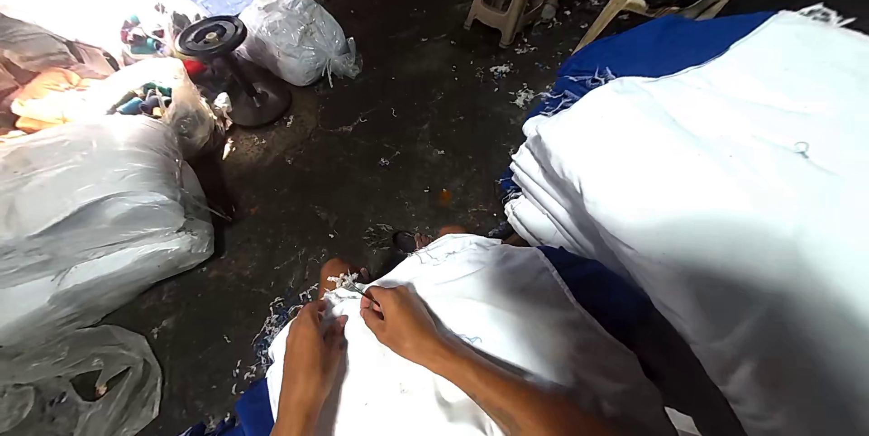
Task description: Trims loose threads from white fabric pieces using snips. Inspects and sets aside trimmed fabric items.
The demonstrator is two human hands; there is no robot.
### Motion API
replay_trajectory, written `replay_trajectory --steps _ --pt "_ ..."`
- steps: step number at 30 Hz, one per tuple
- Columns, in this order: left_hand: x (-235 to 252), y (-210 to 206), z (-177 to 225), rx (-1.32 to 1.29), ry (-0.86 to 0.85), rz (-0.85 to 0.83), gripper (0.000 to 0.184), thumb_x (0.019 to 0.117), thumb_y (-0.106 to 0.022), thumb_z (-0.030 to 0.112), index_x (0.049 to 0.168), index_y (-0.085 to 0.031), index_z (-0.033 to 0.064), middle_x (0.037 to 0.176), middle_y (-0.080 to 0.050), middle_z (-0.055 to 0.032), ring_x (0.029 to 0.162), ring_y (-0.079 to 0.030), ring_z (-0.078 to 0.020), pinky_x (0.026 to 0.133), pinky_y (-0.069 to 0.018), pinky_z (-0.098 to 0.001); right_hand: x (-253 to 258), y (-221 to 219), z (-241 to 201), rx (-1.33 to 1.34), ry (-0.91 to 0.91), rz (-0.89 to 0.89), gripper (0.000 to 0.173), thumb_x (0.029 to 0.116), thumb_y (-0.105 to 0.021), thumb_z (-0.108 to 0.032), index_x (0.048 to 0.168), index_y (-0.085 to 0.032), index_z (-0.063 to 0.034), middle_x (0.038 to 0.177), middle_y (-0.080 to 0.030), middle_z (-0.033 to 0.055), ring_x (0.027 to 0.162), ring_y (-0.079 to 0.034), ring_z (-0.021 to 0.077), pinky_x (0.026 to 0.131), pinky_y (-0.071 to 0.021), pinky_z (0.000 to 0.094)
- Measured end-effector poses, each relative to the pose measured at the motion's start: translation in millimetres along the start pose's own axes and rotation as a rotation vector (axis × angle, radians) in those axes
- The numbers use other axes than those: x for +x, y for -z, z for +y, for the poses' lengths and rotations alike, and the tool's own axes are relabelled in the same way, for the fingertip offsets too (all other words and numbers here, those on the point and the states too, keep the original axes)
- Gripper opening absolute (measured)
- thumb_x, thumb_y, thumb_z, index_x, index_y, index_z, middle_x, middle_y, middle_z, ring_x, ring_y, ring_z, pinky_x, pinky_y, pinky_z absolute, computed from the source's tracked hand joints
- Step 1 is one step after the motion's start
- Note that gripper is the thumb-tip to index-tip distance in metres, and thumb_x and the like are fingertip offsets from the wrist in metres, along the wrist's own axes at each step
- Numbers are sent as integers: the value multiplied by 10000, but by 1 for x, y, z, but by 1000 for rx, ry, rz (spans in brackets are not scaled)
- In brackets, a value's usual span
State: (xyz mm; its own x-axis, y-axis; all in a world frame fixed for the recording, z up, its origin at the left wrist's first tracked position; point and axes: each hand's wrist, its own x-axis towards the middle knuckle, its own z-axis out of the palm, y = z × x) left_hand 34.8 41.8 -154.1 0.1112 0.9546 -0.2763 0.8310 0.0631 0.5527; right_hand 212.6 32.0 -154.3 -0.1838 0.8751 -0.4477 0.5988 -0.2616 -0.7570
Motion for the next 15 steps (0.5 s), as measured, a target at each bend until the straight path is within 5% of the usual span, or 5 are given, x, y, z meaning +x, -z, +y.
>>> replay_trajectory --steps 6,9,12,15 --pt "-57 -22 1 210 -409 468 96 825 -633 4 888 -667 -60 876 -651 -212 832 -672 -382 762 -571 -488 -30 10 4 -18 123 75 554 1015 -615 -273 1528 -455 -138 959 -683 152 859 -674 315 811 -545 503" --pt "-82 -25 2 220 -420 450 82 823 -591 -12 825 -672 -25 843 -642 -195 811 -656 -367 750 -554 -459 -47 5 15 -55 167 106 304 989 -579 -199 1253 -660 -73 913 -695 160 843 -685 329 758 -544 525" --pt "-91 -19 -1 105 -352 334 145 828 -652 34 933 -669 -64 914 -647 -216 871 -645 -382 807 -539 -491 -56 -2 21 -78 262 214 204 968 -573 -177 1066 -708 -60 810 -689 133 743 -690 297 656 -551 487" --pt "-89 -9 -7 -53 -338 183 715 896 -738 375 1295 -514 -174 1023 -620 -224 890 -593 -299 821 -517 -452 -59 -6 26 -53 351 278 183 946 -586 -136 1047 -716 -57 781 -685 125 696 -683 273 624 -554 459"
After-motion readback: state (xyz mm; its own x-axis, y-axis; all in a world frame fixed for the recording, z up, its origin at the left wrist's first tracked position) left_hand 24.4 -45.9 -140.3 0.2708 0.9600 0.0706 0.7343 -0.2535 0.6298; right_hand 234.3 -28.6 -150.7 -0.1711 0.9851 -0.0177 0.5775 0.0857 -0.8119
